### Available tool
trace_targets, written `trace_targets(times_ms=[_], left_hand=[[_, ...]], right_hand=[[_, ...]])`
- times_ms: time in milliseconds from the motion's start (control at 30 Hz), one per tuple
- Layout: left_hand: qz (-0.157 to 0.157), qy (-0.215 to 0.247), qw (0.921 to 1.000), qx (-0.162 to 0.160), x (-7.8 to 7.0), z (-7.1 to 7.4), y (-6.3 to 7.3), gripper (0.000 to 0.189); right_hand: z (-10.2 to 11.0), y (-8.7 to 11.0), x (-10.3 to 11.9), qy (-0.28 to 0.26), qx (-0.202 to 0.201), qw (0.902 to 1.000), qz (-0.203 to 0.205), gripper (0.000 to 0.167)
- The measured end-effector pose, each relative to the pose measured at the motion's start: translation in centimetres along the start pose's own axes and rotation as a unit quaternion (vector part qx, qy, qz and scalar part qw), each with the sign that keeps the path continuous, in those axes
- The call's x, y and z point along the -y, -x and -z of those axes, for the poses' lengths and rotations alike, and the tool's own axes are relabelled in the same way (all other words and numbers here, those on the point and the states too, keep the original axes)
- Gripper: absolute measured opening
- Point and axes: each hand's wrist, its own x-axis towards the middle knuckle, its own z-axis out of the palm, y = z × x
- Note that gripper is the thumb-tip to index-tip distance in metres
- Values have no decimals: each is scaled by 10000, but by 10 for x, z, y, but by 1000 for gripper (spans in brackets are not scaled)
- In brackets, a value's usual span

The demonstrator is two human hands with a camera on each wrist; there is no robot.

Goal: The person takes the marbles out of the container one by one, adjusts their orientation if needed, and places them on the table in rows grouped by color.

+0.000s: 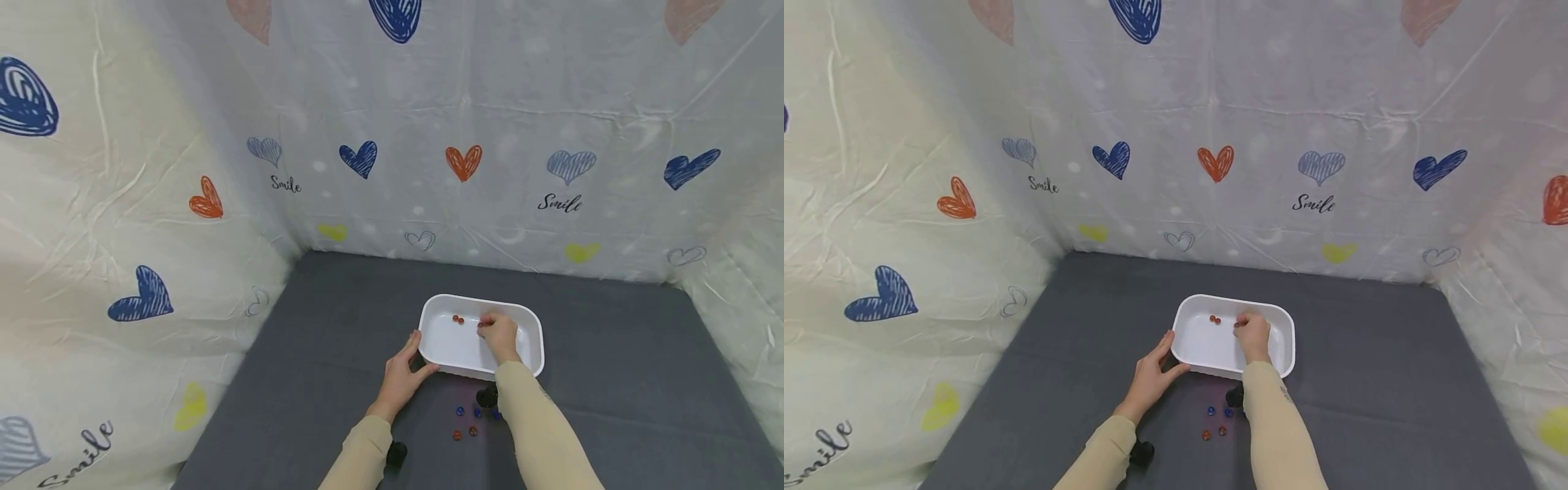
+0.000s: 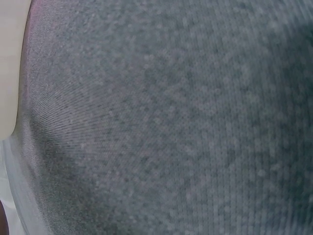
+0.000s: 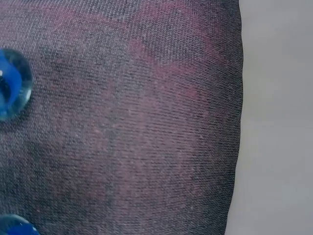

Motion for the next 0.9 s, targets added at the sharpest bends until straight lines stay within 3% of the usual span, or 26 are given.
trace_targets(times_ms=[233, 500, 667, 900], left_hand=[[-12, 55, 10000, 22, -1, -3, 1, 81], [-9, -10, 10000, -96, 3, -2, 0, 81], [-8, 22, 10000, -83, 4, -2, -1, 81], [-26, 2, 9999, -107, 5, -2, -3, 81]], right_hand=[[4, 3, -3, 8, -85, 10000, -10, 13], [15, 6, -1, -482, 205, 9967, -616, 18], [28, 15, 4, -684, 69, 9969, -381, 19], [48, 47, 12, -1131, -84, 9935, -106, 18]])
